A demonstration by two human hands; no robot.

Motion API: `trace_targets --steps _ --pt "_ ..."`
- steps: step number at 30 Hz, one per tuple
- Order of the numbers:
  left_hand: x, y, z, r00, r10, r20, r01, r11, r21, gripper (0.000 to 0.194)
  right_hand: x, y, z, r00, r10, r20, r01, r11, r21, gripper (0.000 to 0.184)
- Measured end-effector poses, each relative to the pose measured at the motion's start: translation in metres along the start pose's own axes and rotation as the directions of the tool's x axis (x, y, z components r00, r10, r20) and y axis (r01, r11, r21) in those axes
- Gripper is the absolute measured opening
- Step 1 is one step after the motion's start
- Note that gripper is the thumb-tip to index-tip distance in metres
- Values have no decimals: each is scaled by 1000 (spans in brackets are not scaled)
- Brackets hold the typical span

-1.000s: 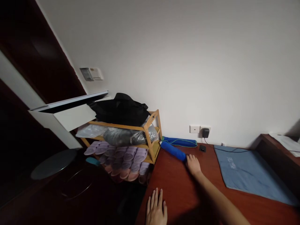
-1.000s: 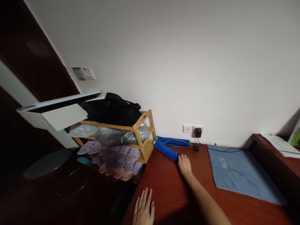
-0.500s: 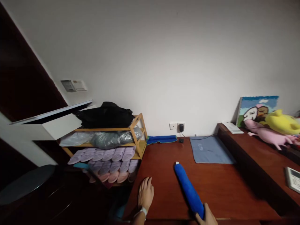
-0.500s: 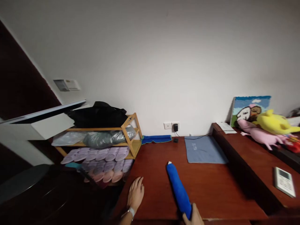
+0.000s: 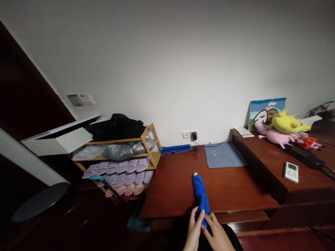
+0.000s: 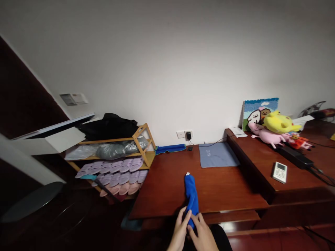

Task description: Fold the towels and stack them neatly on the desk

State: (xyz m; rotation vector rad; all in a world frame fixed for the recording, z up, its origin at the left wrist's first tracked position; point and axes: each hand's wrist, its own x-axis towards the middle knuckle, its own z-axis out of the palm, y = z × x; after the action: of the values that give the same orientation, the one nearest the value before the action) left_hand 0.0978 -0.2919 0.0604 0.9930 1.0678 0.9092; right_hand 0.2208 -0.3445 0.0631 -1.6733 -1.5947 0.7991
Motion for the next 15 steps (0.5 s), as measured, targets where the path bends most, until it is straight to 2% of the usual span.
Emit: trace_targets --steps 2,4,7,11,15 --pt "-4 8 -9 999 -45 -28 44 999 -31 59 -5 -10 -7 1000 -21 -10 22 996 88 49" --pt "-6 11 -13 987 -103 -122 94 992 -83 56 -7 -16 -11 999 -24 -41 30 988 153 47" --pt "-4 12 -14 953 -187 -237 120 955 -270 50 -6 -14 -13 993 -18 -114 51 954 295 44" --pt "-2 26 -10 950 -230 -211 86 843 -532 30 -3 -3 -14 983 98 -157 -5 863 505 47" --pt "-10 41 0 964 -214 -159 84 810 -581 21 -2 0 -18 986 133 -103 -66 869 490 44"
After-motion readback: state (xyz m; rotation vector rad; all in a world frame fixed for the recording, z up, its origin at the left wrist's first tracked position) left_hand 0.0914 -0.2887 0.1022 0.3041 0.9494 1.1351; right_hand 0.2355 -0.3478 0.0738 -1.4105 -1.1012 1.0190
